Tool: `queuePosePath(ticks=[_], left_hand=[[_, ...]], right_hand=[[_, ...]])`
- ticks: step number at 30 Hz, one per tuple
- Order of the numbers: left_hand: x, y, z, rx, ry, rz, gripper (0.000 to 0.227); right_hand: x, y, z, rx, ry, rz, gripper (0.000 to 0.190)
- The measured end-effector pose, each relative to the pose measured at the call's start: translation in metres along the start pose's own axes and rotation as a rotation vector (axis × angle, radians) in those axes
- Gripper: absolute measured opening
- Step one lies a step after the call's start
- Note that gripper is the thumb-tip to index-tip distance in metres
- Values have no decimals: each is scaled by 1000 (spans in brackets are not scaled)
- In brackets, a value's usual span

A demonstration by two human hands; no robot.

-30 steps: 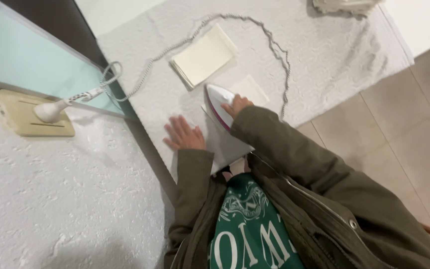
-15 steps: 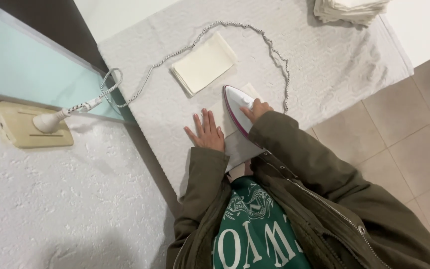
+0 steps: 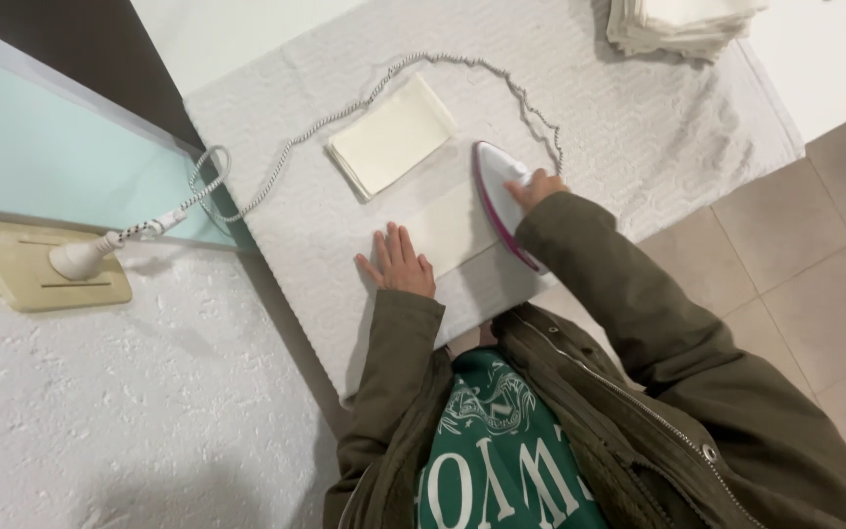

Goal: Ironing small rectangular pieces of white cloth on a workshop table.

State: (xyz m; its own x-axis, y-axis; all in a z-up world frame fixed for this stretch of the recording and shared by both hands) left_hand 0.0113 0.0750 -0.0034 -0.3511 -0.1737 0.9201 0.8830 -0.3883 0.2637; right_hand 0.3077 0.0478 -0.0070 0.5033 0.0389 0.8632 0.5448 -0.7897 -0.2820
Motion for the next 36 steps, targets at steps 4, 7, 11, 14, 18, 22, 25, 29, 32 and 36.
queuePosePath(ticks=[4, 7, 11, 14, 18, 22, 25, 29, 32, 36], left_hand=[[-4, -12, 22, 99, -48, -123, 53], [8, -19, 46, 137, 62, -162, 59], [-6, -31, 55, 193, -30, -154, 46], [-5, -29, 50, 166, -26, -219, 31], [1, -27, 48, 205, 17, -532, 19], [12, -30, 48, 251, -12, -748, 18], [42, -27, 59, 348, 52, -841, 15], [86, -10, 46, 41, 322, -686, 25], [69, -4, 14, -94, 324, -638, 31], [41, 12, -26, -265, 179, -447, 28]], right_hand=[[27, 28, 58, 82, 91, -35, 67], [59, 24, 69, 106, 141, -73, 66], [84, -23, 45, 507, 524, -74, 50], [21, -61, 25, 871, 540, 38, 39], [-50, -113, -7, 1222, 375, 99, 47], [-22, -125, -11, 1200, 257, -86, 39], [21, -119, -5, 1103, 287, -152, 11], [57, -103, -36, 1210, 523, 28, 9], [37, -76, -55, 1237, 596, 16, 15], [16, -37, -69, 1239, 637, -99, 24]])
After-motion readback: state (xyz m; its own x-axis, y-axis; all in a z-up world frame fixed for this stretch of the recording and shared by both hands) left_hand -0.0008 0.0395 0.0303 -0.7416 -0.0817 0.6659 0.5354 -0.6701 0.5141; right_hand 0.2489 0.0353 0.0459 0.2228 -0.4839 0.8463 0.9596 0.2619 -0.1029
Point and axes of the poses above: each hand's wrist, its own z-axis towards the middle knuckle, its own x-axis out of the back of the hand, y = z × x, the point moved 9 cm from there along z, towards the middle knuckle, and after that the axes turned 15 degrees about y, right-handed, at the moved point
